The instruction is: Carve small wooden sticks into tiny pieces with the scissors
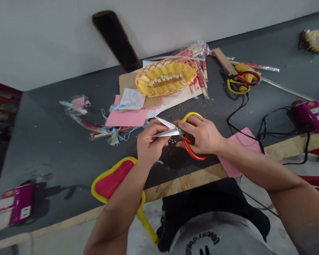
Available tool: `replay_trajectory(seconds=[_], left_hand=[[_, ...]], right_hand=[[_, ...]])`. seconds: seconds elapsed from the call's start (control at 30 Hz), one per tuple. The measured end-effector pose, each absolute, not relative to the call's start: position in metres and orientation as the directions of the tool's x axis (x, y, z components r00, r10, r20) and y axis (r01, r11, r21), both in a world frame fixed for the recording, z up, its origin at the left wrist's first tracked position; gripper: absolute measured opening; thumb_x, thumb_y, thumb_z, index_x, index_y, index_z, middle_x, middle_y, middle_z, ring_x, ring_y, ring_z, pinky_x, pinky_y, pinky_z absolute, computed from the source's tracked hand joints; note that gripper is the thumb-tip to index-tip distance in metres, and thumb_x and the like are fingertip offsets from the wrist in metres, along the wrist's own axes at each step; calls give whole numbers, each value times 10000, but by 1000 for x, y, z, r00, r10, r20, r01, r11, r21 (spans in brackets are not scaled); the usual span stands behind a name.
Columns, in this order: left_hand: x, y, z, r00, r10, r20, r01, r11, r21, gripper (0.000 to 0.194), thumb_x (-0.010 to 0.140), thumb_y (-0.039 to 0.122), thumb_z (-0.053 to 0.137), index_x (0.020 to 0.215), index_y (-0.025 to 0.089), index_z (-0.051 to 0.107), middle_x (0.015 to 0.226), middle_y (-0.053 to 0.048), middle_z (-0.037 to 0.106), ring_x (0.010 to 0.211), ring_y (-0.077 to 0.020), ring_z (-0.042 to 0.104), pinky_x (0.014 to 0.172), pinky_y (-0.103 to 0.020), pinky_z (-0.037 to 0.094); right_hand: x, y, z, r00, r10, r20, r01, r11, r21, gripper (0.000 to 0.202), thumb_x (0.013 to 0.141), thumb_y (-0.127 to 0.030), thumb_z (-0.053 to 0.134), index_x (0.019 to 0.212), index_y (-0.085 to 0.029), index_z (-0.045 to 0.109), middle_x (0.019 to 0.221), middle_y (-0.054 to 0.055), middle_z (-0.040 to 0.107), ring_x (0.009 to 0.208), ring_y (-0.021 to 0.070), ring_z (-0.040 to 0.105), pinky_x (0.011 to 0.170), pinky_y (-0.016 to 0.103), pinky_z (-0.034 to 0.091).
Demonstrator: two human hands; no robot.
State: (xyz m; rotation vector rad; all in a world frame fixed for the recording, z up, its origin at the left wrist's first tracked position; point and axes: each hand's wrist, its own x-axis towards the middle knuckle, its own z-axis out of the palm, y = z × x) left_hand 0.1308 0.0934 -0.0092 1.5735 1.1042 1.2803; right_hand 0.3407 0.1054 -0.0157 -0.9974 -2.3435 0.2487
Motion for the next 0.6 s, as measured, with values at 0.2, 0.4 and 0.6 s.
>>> replay_trajectory(seconds=[0.2,0.4,0.6], left_hand=[[131,93,-8,88,948,305,158,-315,936,50,830,199,743,787,196,719,912,-6,656,509,-51,549,476,-220,441],[132,93,-3,79,939,334,224,-344,912,102,783,114,725,727,198,716,859,1,662,561,-71,566,510,-229,451],[132,93,-3,84,950,300,241,-311,919,75,787,131,720,741,191,721,868,-4,654,539,-62,550,493,-221,445]], right_hand=[[338,106,-17,-535,728,428,622,683,-383,574,921,-609,578,1296,-178,638,998,110,651,919,250,589,827,392,508],[337,109,-19,-543,721,430,618,690,-377,678,901,-677,567,1362,-180,592,1033,119,618,965,271,556,862,430,493],[339,110,-20,-564,712,419,596,702,-391,718,896,-712,548,1367,-172,592,1023,120,618,946,270,564,846,430,503]])
